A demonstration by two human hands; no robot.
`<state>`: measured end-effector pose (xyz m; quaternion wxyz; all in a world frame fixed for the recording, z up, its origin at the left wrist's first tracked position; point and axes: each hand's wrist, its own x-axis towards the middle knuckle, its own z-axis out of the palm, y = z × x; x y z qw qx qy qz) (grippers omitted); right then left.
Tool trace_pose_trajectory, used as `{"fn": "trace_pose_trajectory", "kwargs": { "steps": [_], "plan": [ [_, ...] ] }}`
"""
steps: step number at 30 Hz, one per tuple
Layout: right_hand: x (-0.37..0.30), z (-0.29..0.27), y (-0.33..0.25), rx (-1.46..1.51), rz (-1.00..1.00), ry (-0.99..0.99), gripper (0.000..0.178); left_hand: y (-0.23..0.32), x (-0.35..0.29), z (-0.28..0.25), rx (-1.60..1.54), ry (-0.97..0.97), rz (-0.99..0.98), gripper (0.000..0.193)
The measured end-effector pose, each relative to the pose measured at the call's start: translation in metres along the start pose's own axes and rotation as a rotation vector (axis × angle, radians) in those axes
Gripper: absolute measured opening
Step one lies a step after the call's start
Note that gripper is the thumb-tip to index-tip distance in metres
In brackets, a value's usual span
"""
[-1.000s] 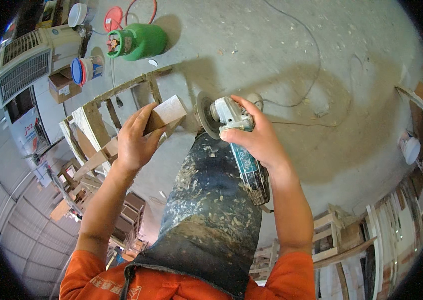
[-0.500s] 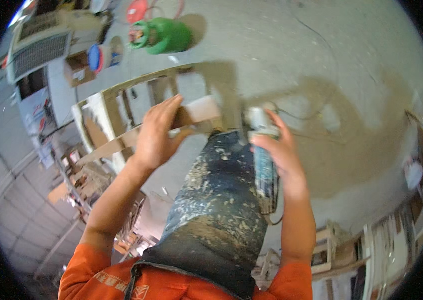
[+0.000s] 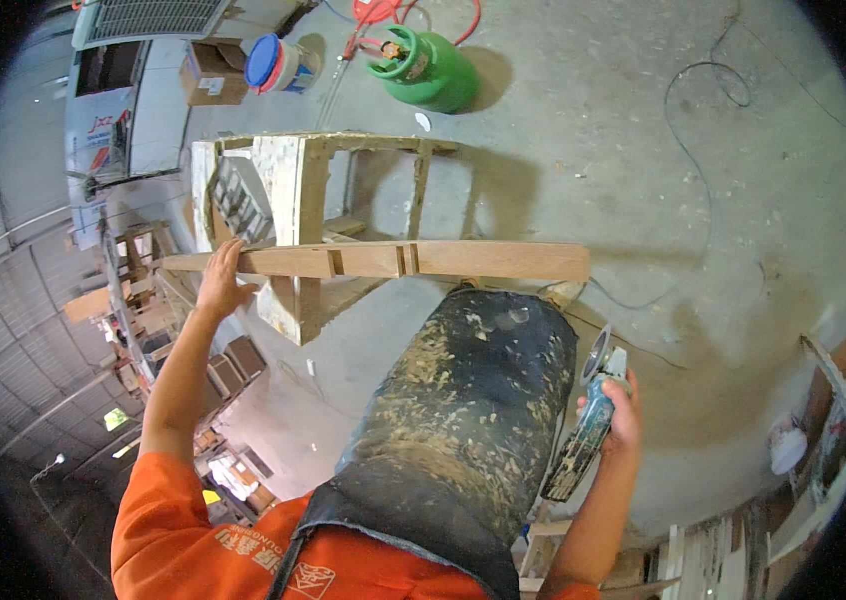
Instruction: The person uses a handheld electric sander to smooth the surfaces of several long, thin wooden strips. They hold each strip with one hand and move the sander along its length, then place the finished pieces on a nearby workbench.
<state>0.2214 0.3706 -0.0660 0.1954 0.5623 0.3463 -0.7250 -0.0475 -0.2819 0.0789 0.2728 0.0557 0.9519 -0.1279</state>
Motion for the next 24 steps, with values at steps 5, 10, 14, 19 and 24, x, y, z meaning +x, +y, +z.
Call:
{"fn": "trace_pose_trajectory", "kwargs": {
  "steps": [5, 10, 14, 19, 24],
  "plan": [
    [-0.018, -0.006, 0.003, 0.019, 0.003, 0.039, 0.078, -0.022, 0.016, 0.029, -0.088, 0.015, 0.021, 0.059],
    [-0.026, -0.004, 0.001, 0.012, -0.021, 0.027, 0.076, -0.021, 0.023, 0.033, -0.075, 0.098, 0.105, 0.038],
    [-0.025, -0.001, -0.003, -0.009, -0.046, 0.018, 0.077, -0.021, 0.025, 0.03, -0.085, 0.056, 0.116, 0.035],
    [-0.028, 0.0, -0.009, 0.013, -0.058, 0.04, 0.084, -0.006, 0.023, 0.017, -0.081, 0.044, 0.14, 0.027],
    [-0.024, -0.008, -0.013, 0.015, -0.055, 0.031, 0.084, 0.025, 0.029, 0.009, -0.07, 0.036, 0.162, 0.033]
  ]
}}
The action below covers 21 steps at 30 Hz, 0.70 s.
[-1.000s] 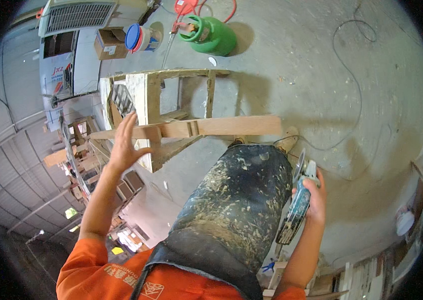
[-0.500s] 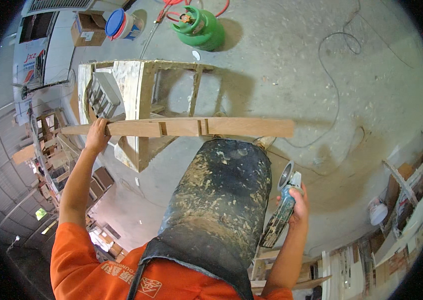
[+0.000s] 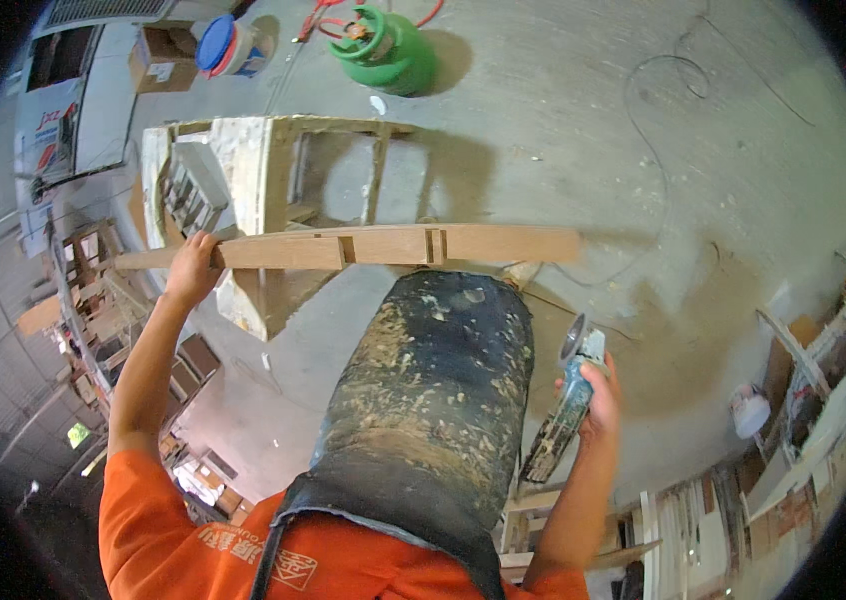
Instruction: The person uses a handheld electric sander to smooth the surfaces of several long, thin wooden strips. They hold each strip with one hand and move the sander along its length, then place the finished pieces on a nearby workbench.
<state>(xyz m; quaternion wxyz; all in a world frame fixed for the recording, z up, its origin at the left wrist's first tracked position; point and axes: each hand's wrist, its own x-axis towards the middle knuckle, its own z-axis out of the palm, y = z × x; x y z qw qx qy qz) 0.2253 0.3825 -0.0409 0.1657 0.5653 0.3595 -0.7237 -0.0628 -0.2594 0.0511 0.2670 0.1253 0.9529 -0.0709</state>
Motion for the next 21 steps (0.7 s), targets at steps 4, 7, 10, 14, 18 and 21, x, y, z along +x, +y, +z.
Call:
{"fn": "trace_pose_trajectory", "kwargs": {
  "steps": [4, 7, 10, 14, 18, 21],
  "plan": [
    [0.0, 0.002, 0.0, 0.015, -0.032, 0.007, 0.072, 0.037, 0.006, -0.002, -0.003, 0.052, 0.072, 0.036],
    [0.003, 0.002, -0.006, 0.03, -0.052, -0.021, 0.077, 0.069, 0.012, -0.012, 0.007, 0.041, 0.068, 0.034],
    [0.004, 0.008, -0.018, 0.061, -0.057, -0.042, 0.084, 0.098, 0.018, -0.022, -0.031, 0.057, 0.102, 0.031],
    [0.0, 0.027, -0.042, 0.105, -0.058, -0.062, 0.088, 0.11, 0.026, -0.02, 0.001, 0.089, 0.134, 0.031],
    [0.005, 0.042, -0.067, 0.114, -0.095, -0.269, 0.092, 0.108, 0.027, -0.025, -0.028, 0.094, 0.163, 0.041],
    [0.01, 0.063, -0.087, 0.056, -0.135, -0.371, 0.092, 0.1, 0.03, -0.024, -0.042, 0.095, 0.178, 0.049]
  ]
}}
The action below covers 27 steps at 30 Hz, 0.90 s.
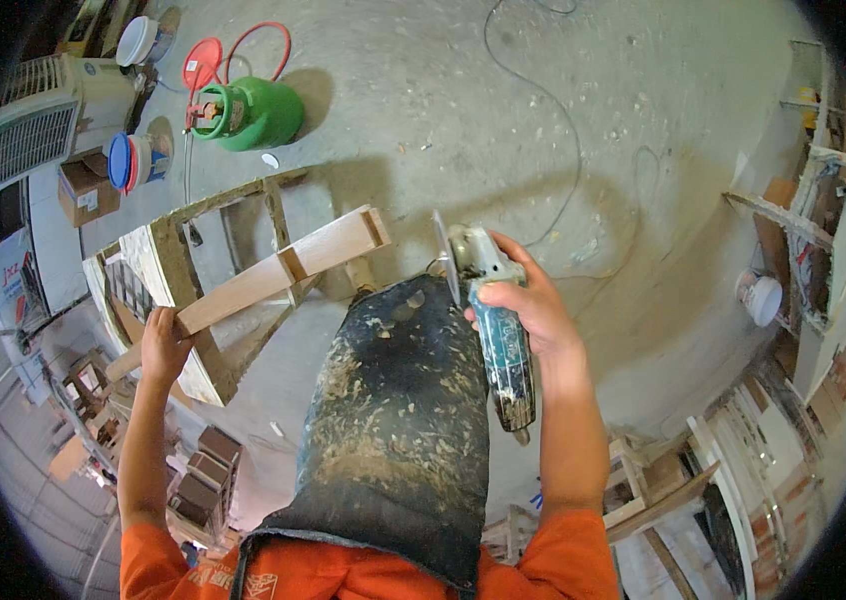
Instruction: The person uses a handheld electric sander to smooth the surfaces of several long, thin wooden strips. They hold each strip with one hand and move the sander along its length, then place the finished pieces on a nearby workbench.
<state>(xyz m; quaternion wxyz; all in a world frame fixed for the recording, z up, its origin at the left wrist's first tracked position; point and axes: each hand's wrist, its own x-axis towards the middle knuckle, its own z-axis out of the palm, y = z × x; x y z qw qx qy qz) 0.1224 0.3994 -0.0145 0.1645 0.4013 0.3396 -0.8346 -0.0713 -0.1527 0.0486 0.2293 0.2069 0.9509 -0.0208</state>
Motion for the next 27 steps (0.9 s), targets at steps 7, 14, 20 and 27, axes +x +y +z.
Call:
{"fn": "trace_pose_trajectory", "kwargs": {
  "steps": [7, 14, 20, 27],
  "plan": [
    [0.02, 0.029, -0.022, -0.047, -0.02, -0.166, 0.089, -0.003, -0.002, 0.004, -0.014, 0.021, -0.006, 0.051],
    [0.021, 0.039, -0.036, -0.088, 0.004, -0.251, 0.089, -0.005, -0.002, 0.004, -0.029, -0.002, -0.019, 0.049],
    [0.026, 0.043, -0.036, -0.119, 0.023, -0.272, 0.089, -0.008, -0.002, 0.005, -0.003, 0.004, -0.014, 0.049],
    [0.025, 0.022, -0.018, -0.297, -0.02, -0.265, 0.099, -0.006, -0.001, 0.003, 0.023, -0.027, -0.061, 0.055]
  ]
}}
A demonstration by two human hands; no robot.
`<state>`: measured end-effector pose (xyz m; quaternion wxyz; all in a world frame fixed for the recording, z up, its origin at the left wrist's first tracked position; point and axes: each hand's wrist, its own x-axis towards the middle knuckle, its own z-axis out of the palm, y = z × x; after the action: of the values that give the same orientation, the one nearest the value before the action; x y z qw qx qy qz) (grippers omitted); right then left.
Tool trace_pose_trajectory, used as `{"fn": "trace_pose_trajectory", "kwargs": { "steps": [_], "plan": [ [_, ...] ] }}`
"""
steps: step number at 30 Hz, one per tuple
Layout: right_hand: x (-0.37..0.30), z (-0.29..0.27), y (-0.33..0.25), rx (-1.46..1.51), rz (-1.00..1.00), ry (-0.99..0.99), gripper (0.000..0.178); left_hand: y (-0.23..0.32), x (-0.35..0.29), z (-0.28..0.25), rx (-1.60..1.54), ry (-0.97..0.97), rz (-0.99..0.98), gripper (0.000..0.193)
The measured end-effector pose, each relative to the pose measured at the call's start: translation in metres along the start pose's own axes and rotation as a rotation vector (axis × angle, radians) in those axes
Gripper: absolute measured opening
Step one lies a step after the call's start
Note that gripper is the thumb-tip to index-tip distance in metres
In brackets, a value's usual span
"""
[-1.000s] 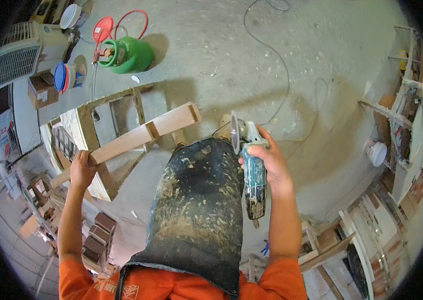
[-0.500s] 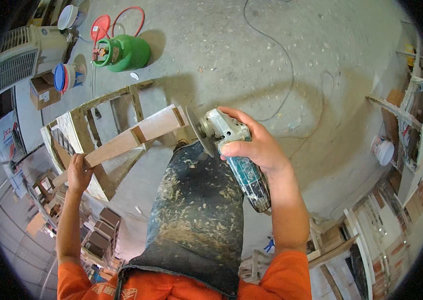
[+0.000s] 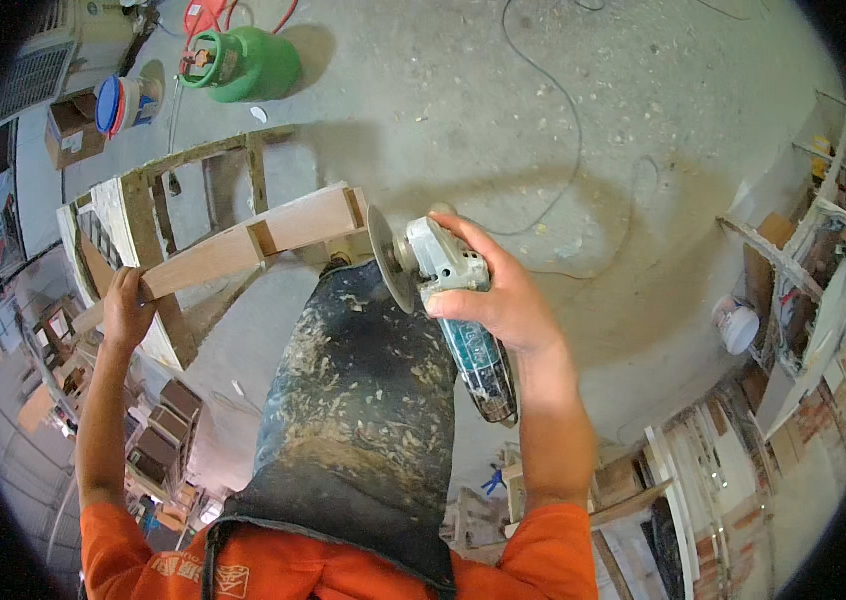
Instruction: The person uses a handheld electric sander to smooth the surfaces of several long, thin wooden strips. They hold each strip with one hand and move the sander along its length, then place the finished pieces on a nearby workbench.
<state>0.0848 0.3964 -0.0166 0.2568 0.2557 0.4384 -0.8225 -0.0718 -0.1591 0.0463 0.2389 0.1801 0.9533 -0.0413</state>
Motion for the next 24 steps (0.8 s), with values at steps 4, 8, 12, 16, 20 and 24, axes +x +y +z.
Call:
{"fn": "trace_pose_trajectory", "kwargs": {
  "steps": [4, 8, 12, 16, 20, 24],
  "plan": [
    [-0.007, 0.006, 0.007, 0.014, 0.014, 0.04, 0.097, 0.001, 0.0, 0.0, -0.032, 0.001, 0.012, 0.053],
    [-0.009, 0.003, 0.015, 0.078, 0.076, 0.101, 0.093, -0.002, -0.001, 0.002, -0.035, -0.001, -0.003, 0.053],
    [-0.011, -0.007, 0.019, 0.198, 0.045, 0.15, 0.089, 0.004, -0.003, 0.002, -0.081, 0.094, 0.082, 0.054],
    [-0.016, -0.001, 0.001, 0.239, 0.02, 0.15, 0.088, 0.011, -0.002, 0.002, -0.114, 0.072, 0.02, 0.056],
    [-0.012, -0.001, -0.003, 0.217, 0.01, 0.098, 0.091, 0.028, -0.002, -0.005, -0.09, 0.061, 0.015, 0.059],
    [-0.01, 0.003, -0.007, 0.25, 0.014, 0.114, 0.092, 0.028, -0.003, -0.006, -0.08, 0.083, 0.053, 0.061]
  ]
}}
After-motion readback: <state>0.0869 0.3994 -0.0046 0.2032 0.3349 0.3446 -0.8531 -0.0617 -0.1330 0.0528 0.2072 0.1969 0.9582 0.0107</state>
